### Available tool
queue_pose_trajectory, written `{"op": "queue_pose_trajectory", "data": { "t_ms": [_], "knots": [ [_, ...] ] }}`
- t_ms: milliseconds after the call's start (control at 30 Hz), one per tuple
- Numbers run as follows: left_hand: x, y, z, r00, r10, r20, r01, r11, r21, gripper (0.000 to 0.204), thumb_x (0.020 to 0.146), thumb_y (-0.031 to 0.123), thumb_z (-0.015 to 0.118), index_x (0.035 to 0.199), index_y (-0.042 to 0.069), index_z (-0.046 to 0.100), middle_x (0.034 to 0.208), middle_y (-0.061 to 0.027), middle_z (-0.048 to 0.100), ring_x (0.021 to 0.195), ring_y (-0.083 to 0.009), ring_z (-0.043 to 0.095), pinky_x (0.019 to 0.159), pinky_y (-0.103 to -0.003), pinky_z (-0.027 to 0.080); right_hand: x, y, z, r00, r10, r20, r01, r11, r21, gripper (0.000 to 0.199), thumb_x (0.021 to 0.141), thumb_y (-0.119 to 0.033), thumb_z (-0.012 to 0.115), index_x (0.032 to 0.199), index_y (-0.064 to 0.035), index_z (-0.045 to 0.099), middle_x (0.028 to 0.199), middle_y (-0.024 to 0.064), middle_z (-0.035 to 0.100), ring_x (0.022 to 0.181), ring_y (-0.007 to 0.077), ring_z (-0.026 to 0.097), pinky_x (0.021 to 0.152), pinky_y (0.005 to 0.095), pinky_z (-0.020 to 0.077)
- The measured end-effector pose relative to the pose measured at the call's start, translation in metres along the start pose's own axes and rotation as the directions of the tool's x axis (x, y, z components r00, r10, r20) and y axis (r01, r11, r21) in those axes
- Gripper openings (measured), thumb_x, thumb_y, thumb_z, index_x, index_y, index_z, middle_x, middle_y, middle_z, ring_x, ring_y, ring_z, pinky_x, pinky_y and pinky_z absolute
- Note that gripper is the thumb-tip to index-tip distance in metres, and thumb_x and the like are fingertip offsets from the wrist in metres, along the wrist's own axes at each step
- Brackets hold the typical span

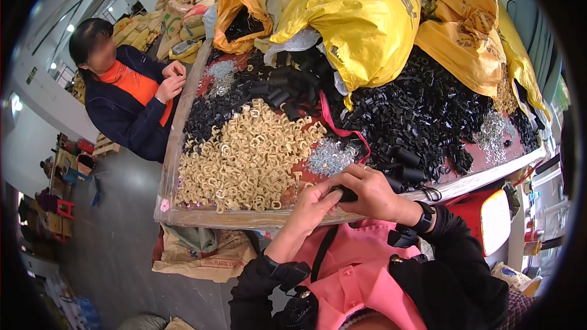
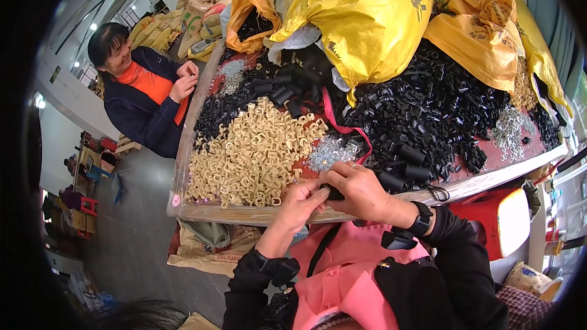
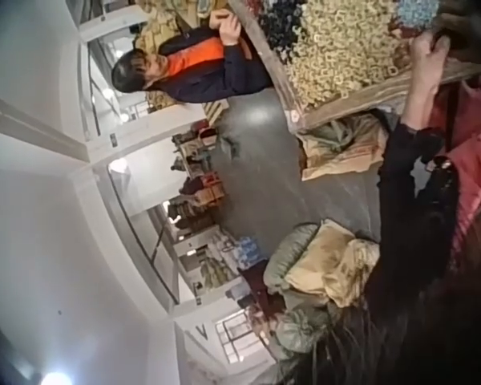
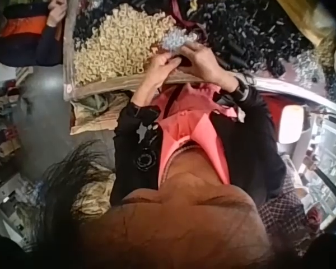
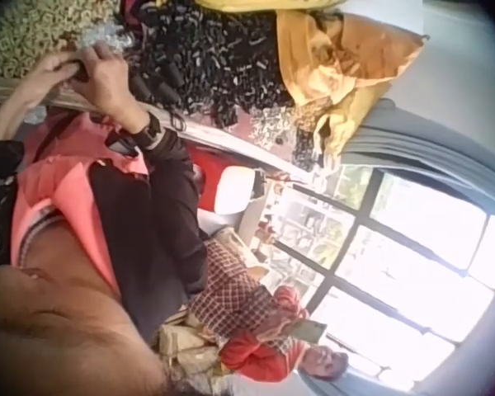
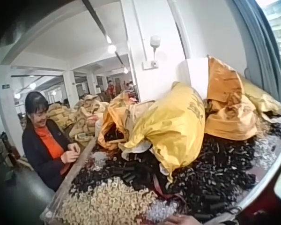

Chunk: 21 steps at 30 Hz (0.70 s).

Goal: The person picks up a black plastic component and a metal pin, inserts the pin, and fits a small beige plastic piece onto the assembly. They then pick up a larger black plastic housing and fit the previous assembly into it to complete the unit.

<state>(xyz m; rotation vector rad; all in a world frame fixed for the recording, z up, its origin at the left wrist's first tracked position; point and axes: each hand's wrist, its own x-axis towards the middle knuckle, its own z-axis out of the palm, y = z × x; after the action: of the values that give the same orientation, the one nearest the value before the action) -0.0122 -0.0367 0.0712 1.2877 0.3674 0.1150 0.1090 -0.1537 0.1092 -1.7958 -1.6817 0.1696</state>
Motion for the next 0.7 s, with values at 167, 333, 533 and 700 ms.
{"op": "queue_pose_trajectory", "data": {
  "t_ms": [167,333,533,700],
  "knots": [
    [0.001,0.001,-0.002,0.995,0.088,-0.045,-0.085,0.995,0.049,0.037,0.080,0.009,0.058,0.114,-0.002,0.047,0.086,-0.0027,0.058,0.069,-0.0054,0.054,0.058,-0.019,0.044,0.002,0.013,-0.006,0.996,-0.091,-0.002,0.084,0.910,0.407,0.055,0.063,-0.018,0.069,0.111,-0.0018,0.048,0.106,0.0151,0.051,0.102,0.0302,0.049,0.085,0.0362,0.0406],
    [0.005,0.008,-0.005,0.999,0.045,0.010,-0.043,0.990,-0.132,0.051,0.078,0.007,0.061,0.123,-0.001,0.037,0.096,-0.0058,0.057,0.078,-0.0083,0.056,0.061,-0.020,0.046,0.004,0.025,-0.013,0.941,-0.300,0.154,0.118,0.723,0.681,0.064,0.068,-0.024,0.069,0.121,-0.0021,0.041,0.117,0.0172,0.045,0.109,0.0300,0.044,0.089,0.0359,0.0375],
    [0.004,-0.010,0.005,0.992,0.118,0.036,-0.109,0.975,-0.194,0.067,0.072,-0.001,0.064,0.128,0.001,0.028,0.110,-0.0097,0.051,0.093,-0.0132,0.053,0.076,-0.025,0.046,-0.006,0.032,-0.003,0.957,-0.261,0.123,0.108,0.719,0.686,0.068,0.067,-0.031,0.069,0.121,-0.0009,0.041,0.113,0.0160,0.049,0.104,0.0305,0.048,0.088,0.0379,0.0374],
    [0.003,-0.011,0.007,0.992,0.125,0.022,-0.114,0.953,-0.281,0.073,0.069,-0.005,0.065,0.129,0.002,0.026,0.115,-0.0110,0.047,0.101,-0.0153,0.050,0.086,-0.028,0.043,-0.007,0.029,0.007,0.971,-0.229,-0.069,0.224,0.766,0.602,0.070,0.066,-0.028,0.071,0.122,-0.0019,0.039,0.106,0.0146,0.052,0.095,0.0310,0.052,0.084,0.0367,0.0408]
  ]
}}
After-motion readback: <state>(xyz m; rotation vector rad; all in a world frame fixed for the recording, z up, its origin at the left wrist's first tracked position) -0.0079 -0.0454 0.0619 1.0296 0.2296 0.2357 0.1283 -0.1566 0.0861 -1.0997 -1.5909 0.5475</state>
